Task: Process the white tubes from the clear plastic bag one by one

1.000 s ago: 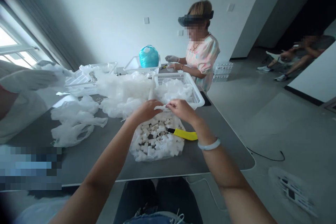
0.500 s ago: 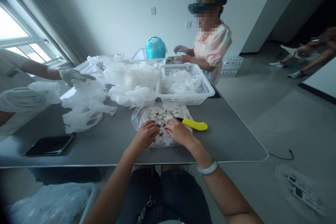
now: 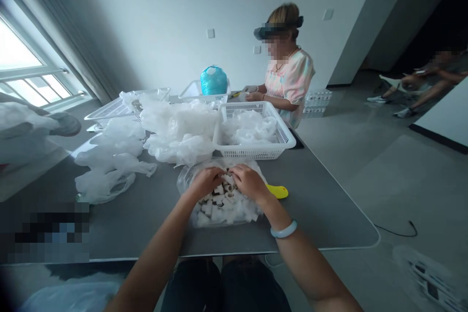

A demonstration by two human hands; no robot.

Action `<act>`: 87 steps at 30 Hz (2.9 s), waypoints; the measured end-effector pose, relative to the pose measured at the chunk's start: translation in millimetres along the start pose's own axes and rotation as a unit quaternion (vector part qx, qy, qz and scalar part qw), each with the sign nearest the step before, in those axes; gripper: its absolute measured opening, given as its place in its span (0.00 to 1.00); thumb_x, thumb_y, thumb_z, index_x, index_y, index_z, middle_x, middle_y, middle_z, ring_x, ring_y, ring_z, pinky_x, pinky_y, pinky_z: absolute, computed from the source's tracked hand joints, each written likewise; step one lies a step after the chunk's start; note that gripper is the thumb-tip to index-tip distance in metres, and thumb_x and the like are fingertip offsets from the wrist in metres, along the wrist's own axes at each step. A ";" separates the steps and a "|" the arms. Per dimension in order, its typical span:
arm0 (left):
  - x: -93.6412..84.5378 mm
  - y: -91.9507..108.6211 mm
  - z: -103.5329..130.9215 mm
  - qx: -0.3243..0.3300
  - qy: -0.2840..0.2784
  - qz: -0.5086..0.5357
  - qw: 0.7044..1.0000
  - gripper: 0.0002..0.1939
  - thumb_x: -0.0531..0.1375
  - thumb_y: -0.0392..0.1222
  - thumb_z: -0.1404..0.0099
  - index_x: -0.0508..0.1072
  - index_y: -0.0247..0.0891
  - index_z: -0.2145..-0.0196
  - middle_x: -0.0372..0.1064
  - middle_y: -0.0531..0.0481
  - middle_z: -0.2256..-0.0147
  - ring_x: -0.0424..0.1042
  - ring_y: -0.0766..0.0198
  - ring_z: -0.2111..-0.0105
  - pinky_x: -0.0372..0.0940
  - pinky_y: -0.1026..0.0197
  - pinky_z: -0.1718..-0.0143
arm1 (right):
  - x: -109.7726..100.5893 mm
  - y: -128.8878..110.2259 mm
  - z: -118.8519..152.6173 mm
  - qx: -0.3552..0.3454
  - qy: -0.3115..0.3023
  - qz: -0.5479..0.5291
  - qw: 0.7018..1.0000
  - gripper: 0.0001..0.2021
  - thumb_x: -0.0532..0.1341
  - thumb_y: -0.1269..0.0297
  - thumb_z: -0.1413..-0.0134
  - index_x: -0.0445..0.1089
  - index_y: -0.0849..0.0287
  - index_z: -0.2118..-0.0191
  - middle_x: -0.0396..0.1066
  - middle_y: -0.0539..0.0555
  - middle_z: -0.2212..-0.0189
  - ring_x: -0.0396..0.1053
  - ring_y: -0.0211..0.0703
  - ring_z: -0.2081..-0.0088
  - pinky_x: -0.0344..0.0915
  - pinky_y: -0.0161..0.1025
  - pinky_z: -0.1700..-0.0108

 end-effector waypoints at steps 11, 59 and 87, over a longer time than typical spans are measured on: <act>-9.5 -3.5 11.3 0.054 0.097 0.318 0.942 0.11 0.60 0.42 0.42 0.73 0.36 0.62 0.71 0.47 0.67 0.67 0.67 0.73 0.64 0.65 0.73 | -8.8 -28.1 11.1 -0.111 0.091 -0.060 0.988 0.11 0.50 0.67 0.39 0.67 0.55 0.55 0.71 0.54 0.63 0.67 0.43 0.58 0.66 0.44 0.55; 4.5 0.7 15.4 -0.108 -0.029 0.618 0.778 0.18 0.63 0.52 0.47 0.70 0.33 0.66 0.68 0.50 0.73 0.69 0.68 0.74 0.66 0.62 0.68 | -10.3 -45.1 15.8 -0.131 0.098 -0.054 0.985 0.16 0.49 0.79 0.51 0.70 0.54 0.70 0.70 0.53 0.57 0.58 0.46 0.46 0.60 0.50 0.46; -23.2 8.4 18.3 0.110 0.202 0.383 0.894 0.09 0.62 0.45 0.43 0.69 0.39 0.66 0.66 0.47 0.62 0.68 0.62 0.59 0.67 0.59 0.57 | -14.2 -35.3 16.0 -0.064 0.194 -0.038 0.978 0.11 0.51 0.60 0.39 0.64 0.54 0.54 0.70 0.55 0.59 0.63 0.47 0.54 0.60 0.47 0.50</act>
Point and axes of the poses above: each hand's wrist, its own z-axis away from the middle knuckle, its own x-axis out of the palm, y = z × x, the point moved 6 cm from there along -z, towards the middle knuckle
